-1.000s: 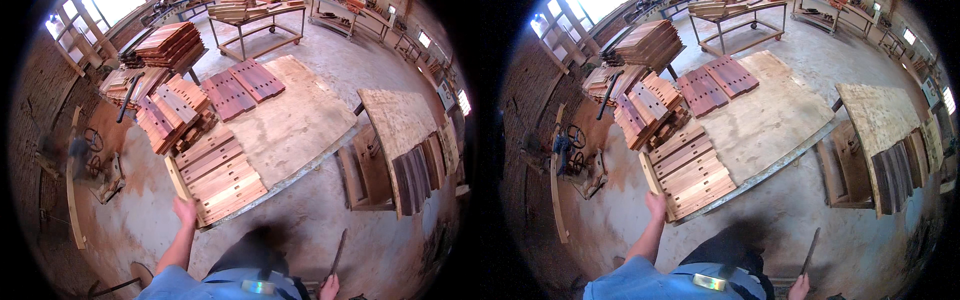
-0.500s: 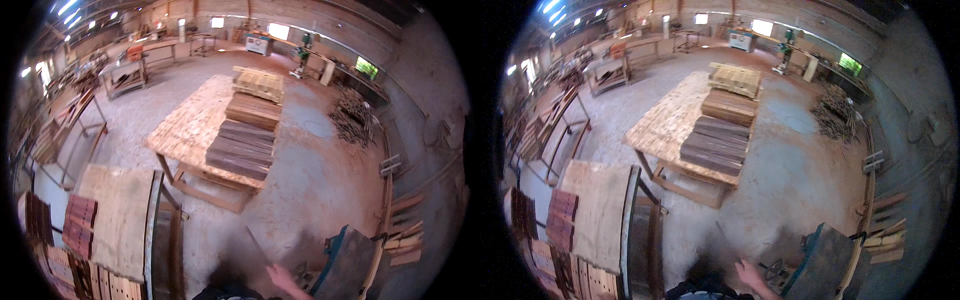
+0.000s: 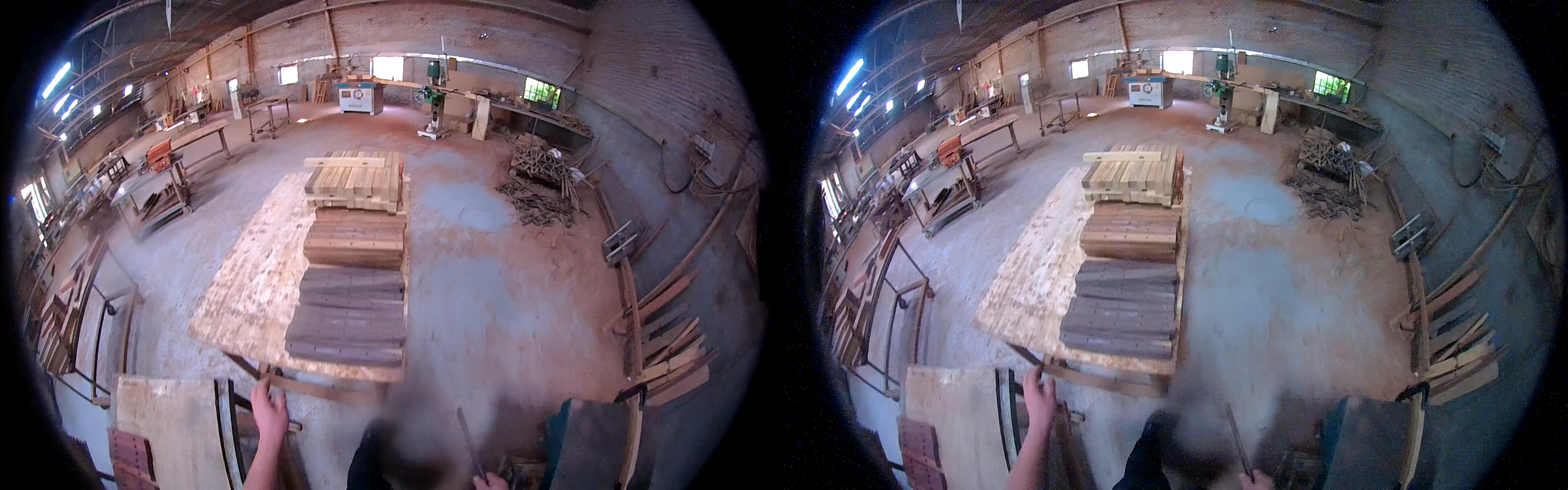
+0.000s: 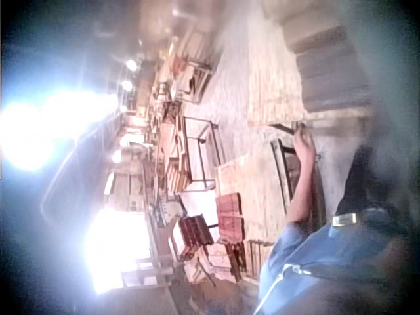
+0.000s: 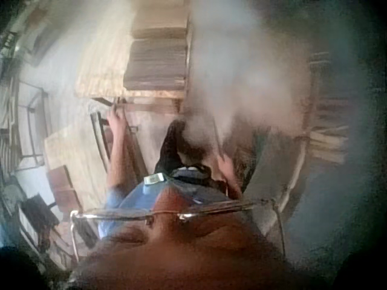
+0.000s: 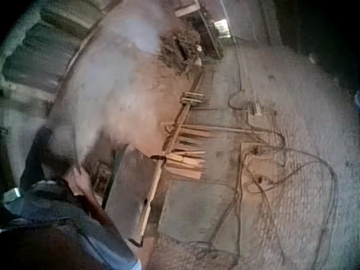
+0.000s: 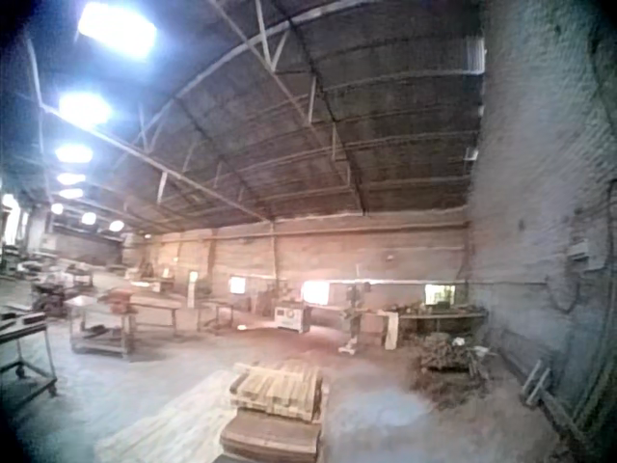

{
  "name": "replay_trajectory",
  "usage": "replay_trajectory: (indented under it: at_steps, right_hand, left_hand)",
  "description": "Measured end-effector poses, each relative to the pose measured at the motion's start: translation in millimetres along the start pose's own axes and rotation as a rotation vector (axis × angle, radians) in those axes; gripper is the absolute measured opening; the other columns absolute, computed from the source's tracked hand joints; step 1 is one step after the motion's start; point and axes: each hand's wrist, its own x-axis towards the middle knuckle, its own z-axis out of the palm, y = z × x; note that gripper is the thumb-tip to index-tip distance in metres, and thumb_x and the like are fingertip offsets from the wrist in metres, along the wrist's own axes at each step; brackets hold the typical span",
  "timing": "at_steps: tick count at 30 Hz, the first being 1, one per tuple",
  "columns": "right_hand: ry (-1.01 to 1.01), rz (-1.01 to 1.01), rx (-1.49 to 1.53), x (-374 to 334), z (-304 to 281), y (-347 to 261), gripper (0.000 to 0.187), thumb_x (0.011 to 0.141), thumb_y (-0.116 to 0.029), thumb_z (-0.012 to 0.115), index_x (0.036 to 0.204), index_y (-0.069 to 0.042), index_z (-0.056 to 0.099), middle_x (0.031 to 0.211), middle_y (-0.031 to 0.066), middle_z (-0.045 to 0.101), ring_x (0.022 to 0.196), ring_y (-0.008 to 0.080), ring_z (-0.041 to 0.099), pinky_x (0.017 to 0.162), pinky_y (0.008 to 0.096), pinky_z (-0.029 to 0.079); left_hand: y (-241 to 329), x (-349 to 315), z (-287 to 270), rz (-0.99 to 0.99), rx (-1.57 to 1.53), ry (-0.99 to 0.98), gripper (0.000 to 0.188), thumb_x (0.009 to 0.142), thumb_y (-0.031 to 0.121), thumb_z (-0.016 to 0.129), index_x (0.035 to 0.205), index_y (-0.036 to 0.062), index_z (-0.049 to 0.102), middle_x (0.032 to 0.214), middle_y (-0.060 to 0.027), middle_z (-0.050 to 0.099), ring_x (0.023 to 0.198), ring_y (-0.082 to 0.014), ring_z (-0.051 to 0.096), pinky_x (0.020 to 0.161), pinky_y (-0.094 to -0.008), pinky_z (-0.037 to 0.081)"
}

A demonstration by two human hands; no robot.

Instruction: The person repeatedly picks up wooden planks from a stack, uses a metal file to smooth the edges on a workbench, and returns the planks to the stack. The cycle of picking, filing, and stacking continues throughout the clip.

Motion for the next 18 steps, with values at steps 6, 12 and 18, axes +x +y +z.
replay_trajectory:
  at_steps: [6,12,18]
  right_hand:
    - [0.123,0.292,0.060,37.7,-28.0,-71.1,0.048,0.094,-0.041,0.050,0.110,0.003,0.059,0.092,0.0228,0.061,0.096,0.0330,0.060,0.079,0.0395,0.046]
    - [0.178,0.580,-0.037,58.0,-3.2,-67.1,0.048,0.095,-0.041,0.050,0.115,0.002,0.057,0.103,0.0233,0.061,0.101,0.0293,0.059,0.081,0.0393,0.047]
    - [0.339,0.497,-0.006,53.7,22.3,-58.2,0.049,0.095,-0.045,0.047,0.112,0.000,0.058,0.106,0.0231,0.062,0.098,0.0397,0.058,0.079,0.0460,0.047]
  left_hand:
    - [99.9,271.7,121.1,0.440,-0.059,0.111,0.036,0.081,0.010,0.062,0.116,0.0027,0.056,0.114,-0.0213,0.056,0.108,-0.0386,0.052,0.094,-0.0439,0.042]
    - [167.4,483.3,211.5,0.563,0.103,0.045,0.035,0.081,0.012,0.060,0.114,-0.0003,0.056,0.110,-0.0193,0.057,0.104,-0.0363,0.053,0.091,-0.0436,0.044]
    - [188.1,591.9,275.0,0.481,0.399,-0.144,0.041,0.079,0.012,0.061,0.117,0.0005,0.051,0.119,-0.0174,0.054,0.112,-0.0336,0.051,0.094,-0.0413,0.045]
